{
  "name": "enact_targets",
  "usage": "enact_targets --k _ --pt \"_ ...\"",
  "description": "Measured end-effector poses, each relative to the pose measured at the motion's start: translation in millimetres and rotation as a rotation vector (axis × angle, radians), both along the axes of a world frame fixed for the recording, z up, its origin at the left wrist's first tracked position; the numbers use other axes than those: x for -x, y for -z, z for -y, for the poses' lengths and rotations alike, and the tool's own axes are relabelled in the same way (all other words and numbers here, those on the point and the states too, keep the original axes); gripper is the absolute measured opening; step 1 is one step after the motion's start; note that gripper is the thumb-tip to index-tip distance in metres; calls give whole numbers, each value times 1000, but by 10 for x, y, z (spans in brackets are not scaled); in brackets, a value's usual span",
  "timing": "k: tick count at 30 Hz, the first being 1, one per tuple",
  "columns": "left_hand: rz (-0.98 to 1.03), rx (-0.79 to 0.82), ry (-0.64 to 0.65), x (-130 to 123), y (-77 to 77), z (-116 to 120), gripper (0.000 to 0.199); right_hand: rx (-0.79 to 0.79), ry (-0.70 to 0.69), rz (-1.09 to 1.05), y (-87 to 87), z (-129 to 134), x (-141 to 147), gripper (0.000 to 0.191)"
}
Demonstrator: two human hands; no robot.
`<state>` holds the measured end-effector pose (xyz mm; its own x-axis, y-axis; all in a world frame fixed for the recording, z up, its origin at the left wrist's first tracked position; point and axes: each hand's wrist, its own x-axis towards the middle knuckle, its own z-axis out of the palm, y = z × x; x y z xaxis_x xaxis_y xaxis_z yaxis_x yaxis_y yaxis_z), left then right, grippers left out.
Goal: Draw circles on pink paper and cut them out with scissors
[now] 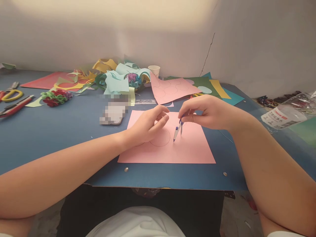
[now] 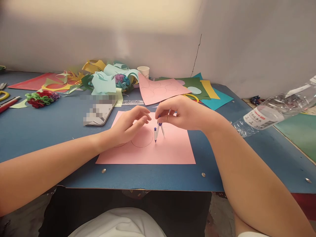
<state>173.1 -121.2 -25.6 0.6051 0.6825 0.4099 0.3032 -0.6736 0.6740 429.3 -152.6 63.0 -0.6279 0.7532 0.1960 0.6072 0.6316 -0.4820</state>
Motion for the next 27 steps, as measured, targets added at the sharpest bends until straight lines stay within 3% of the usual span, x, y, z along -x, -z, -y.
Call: enact_targets --k 10,18,27 --pt "-30 40 -42 -11 75 -69 28 -84 48 25 30 9 74 16" --pt "-31 70 -59 -27 95 -80 24 -126 258 137 20 20 83 16" --pt "-59 79 -88 -26 89 -68 25 -115 444 476 -175 197 -12 47"
